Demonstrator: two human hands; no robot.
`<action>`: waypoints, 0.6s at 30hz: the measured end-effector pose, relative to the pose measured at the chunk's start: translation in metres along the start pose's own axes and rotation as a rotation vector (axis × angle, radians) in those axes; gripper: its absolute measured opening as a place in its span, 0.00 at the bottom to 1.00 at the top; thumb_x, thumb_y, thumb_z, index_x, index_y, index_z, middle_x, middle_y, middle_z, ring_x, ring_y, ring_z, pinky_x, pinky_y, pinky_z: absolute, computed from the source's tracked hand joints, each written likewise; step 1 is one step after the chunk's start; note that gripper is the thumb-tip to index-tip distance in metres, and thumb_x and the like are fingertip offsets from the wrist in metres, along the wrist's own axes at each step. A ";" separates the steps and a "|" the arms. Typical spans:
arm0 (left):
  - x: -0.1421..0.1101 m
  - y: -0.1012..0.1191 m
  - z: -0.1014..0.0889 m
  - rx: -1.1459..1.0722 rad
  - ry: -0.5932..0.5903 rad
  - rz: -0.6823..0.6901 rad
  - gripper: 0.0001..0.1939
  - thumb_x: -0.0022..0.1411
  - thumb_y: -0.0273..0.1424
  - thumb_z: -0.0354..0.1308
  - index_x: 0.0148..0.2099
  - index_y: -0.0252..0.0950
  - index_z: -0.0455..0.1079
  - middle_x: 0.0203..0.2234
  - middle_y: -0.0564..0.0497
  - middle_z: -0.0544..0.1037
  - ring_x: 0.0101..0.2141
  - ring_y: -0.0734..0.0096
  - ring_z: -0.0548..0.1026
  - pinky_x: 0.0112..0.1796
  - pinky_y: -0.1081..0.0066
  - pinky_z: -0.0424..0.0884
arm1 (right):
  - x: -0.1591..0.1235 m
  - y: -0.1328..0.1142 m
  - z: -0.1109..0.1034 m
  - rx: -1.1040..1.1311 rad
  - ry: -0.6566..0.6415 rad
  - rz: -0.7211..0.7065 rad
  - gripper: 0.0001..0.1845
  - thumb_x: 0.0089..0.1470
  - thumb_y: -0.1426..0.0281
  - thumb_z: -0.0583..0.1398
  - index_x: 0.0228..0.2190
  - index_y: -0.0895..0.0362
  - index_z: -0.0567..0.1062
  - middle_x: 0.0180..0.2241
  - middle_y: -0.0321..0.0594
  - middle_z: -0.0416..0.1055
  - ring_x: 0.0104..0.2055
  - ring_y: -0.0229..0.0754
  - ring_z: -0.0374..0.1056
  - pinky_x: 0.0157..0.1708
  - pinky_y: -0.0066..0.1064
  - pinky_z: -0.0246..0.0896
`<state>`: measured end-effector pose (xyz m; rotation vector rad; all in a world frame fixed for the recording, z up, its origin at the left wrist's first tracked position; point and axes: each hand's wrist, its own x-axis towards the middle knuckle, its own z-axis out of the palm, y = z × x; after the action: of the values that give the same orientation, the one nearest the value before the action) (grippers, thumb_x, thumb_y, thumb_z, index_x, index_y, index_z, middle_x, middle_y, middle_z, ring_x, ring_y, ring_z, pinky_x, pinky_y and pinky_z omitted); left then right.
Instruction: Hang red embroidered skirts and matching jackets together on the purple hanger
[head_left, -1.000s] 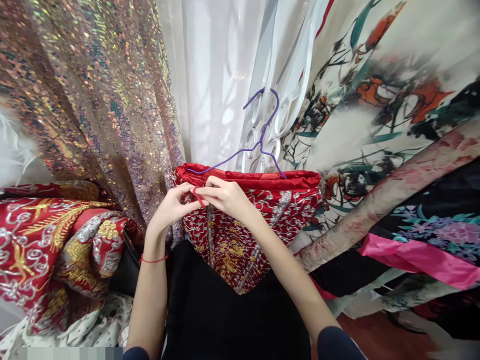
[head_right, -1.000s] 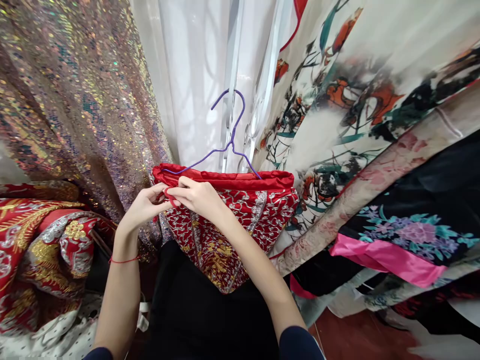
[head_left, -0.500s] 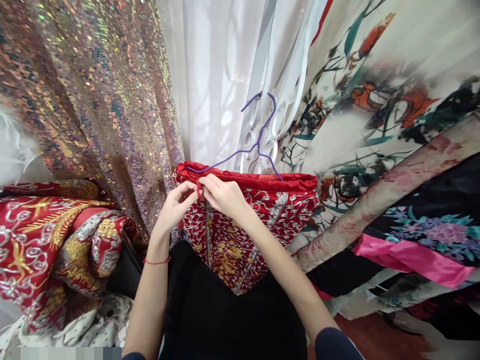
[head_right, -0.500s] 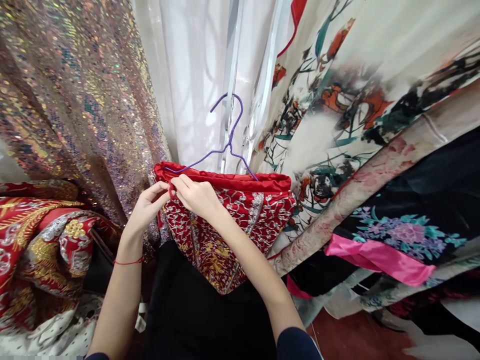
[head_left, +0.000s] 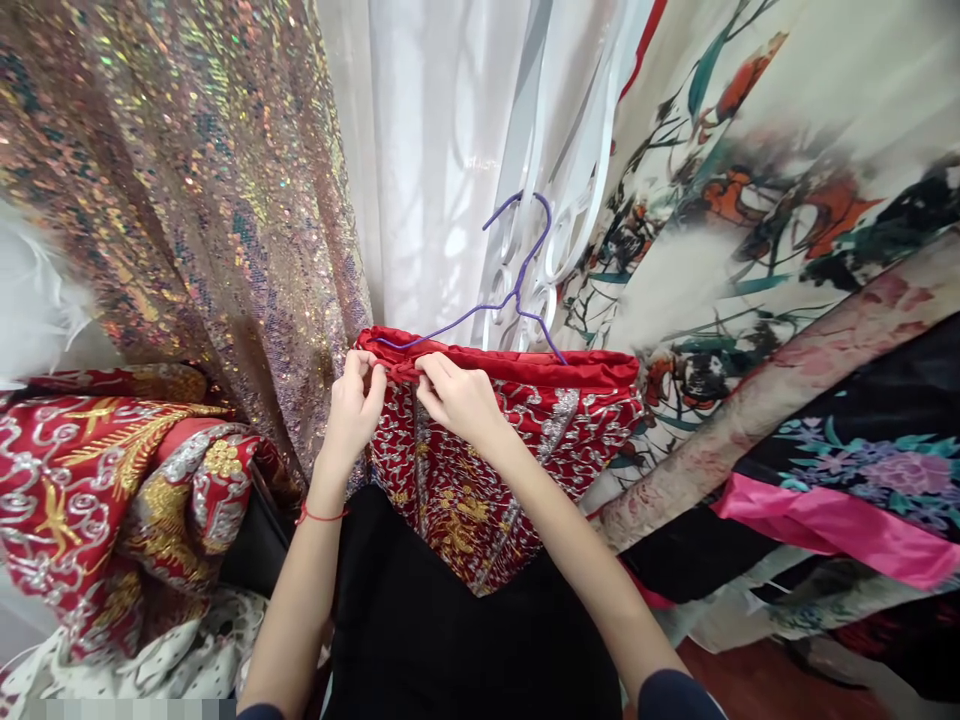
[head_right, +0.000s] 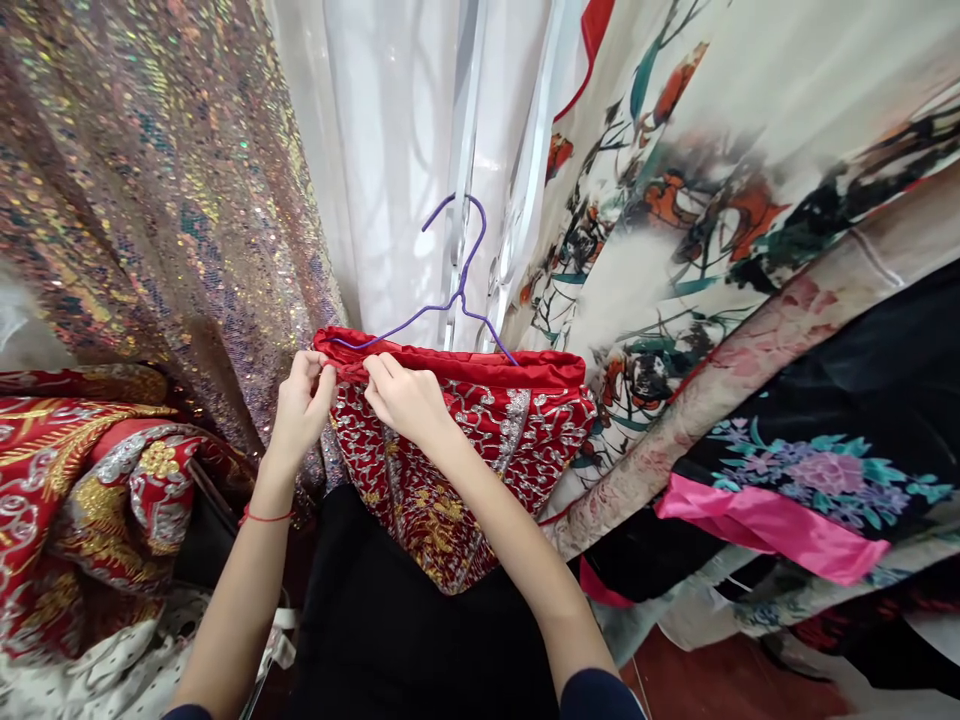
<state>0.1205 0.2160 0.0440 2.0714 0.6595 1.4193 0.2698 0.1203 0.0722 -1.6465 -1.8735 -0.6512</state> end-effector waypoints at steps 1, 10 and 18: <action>0.000 -0.001 0.000 0.006 -0.003 -0.001 0.04 0.69 0.33 0.51 0.40 0.39 0.60 0.24 0.57 0.67 0.22 0.76 0.66 0.27 0.74 0.61 | -0.001 0.000 0.000 0.002 0.005 0.016 0.13 0.64 0.73 0.50 0.41 0.59 0.74 0.38 0.41 0.78 0.31 0.37 0.70 0.24 0.30 0.46; 0.002 -0.012 0.004 -0.022 0.197 -0.049 0.05 0.67 0.33 0.53 0.41 0.39 0.61 0.24 0.56 0.69 0.21 0.77 0.68 0.26 0.75 0.62 | -0.003 0.001 0.001 0.015 0.023 0.144 0.11 0.61 0.73 0.52 0.38 0.58 0.74 0.36 0.41 0.78 0.28 0.37 0.68 0.24 0.29 0.46; -0.002 -0.014 0.017 -0.214 0.124 -0.117 0.11 0.72 0.40 0.48 0.38 0.40 0.62 0.20 0.58 0.65 0.19 0.76 0.65 0.26 0.75 0.63 | -0.006 0.000 0.004 0.016 0.065 0.180 0.09 0.58 0.73 0.53 0.36 0.58 0.73 0.35 0.40 0.76 0.29 0.38 0.68 0.26 0.29 0.49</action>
<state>0.1344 0.2228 0.0285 1.7639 0.6368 1.4901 0.2700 0.1187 0.0655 -1.7383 -1.6582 -0.6051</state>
